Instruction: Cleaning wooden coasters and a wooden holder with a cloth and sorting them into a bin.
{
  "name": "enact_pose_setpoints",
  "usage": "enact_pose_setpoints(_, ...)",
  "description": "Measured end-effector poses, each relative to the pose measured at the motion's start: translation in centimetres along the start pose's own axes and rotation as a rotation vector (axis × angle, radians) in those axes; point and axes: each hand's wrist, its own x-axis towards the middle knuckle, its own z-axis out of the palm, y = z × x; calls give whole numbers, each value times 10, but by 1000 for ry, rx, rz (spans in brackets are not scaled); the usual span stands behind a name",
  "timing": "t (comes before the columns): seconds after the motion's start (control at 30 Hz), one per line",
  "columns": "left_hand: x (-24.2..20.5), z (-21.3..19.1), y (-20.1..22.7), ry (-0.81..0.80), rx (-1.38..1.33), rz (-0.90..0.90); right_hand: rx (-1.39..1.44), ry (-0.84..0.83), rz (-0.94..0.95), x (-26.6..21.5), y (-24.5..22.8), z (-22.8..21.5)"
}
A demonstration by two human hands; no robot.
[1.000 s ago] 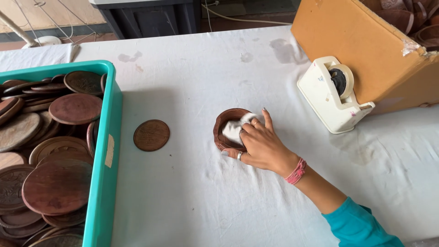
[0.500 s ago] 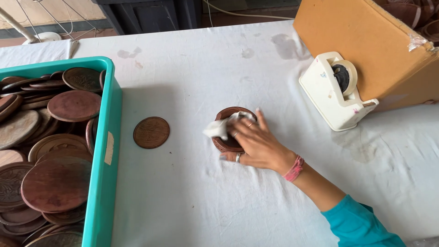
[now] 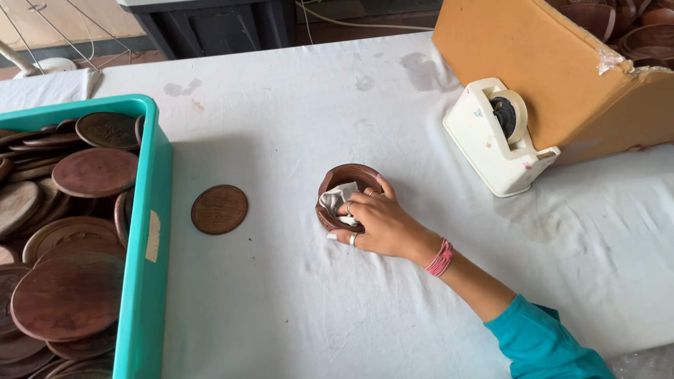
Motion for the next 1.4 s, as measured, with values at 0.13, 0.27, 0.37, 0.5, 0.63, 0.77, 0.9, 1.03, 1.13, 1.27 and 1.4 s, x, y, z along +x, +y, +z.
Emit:
enact_pose_setpoints(0.13, -2, 42, -51, 20, 23, 29, 102, -14, -39, -2, 1, 18)
enact_pose_setpoints(0.27, -6, 103, -129, 66, 64, 65, 171, 121, -108, -1, -3, 19)
enact_pose_setpoints(0.37, -10, 138, -183, -110, -303, -360, 432, 404, -137, -5, -5, 25)
enact_pose_setpoints(0.5, -39, 166, -233, -413, -690, -733, 896, 492, -171, -6, -14, 30)
enact_pose_setpoints(0.63, -49, 158, -239, -634, -934, -765, 1226, 341, 15, -19, -23, 34)
enact_pose_setpoints(0.77, -56, 158, -252, -603, -1084, -771, 907, 386, -388, -15, -35, 4)
enact_pose_setpoints(0.9, -46, 151, -245, -479, -1257, -923, 1020, 437, 185, -11, 29, 30)
enact_pose_setpoints(1.03, -40, 147, -239, -399, -1391, -996, 922, 661, 86, -4, 17, -5)
enact_pose_setpoints(1.13, -48, 149, -246, -431, -1388, -998, 604, 672, -131, 0, 0, 3)
enact_pose_setpoints(1.27, -61, 158, -266, -484, -1297, -978, -98, 566, -329, 7, 15, 42)
enact_pose_setpoints(1.4, -54, 154, -252, -558, -1231, -923, -307, 578, -327, 14, 16, 26)
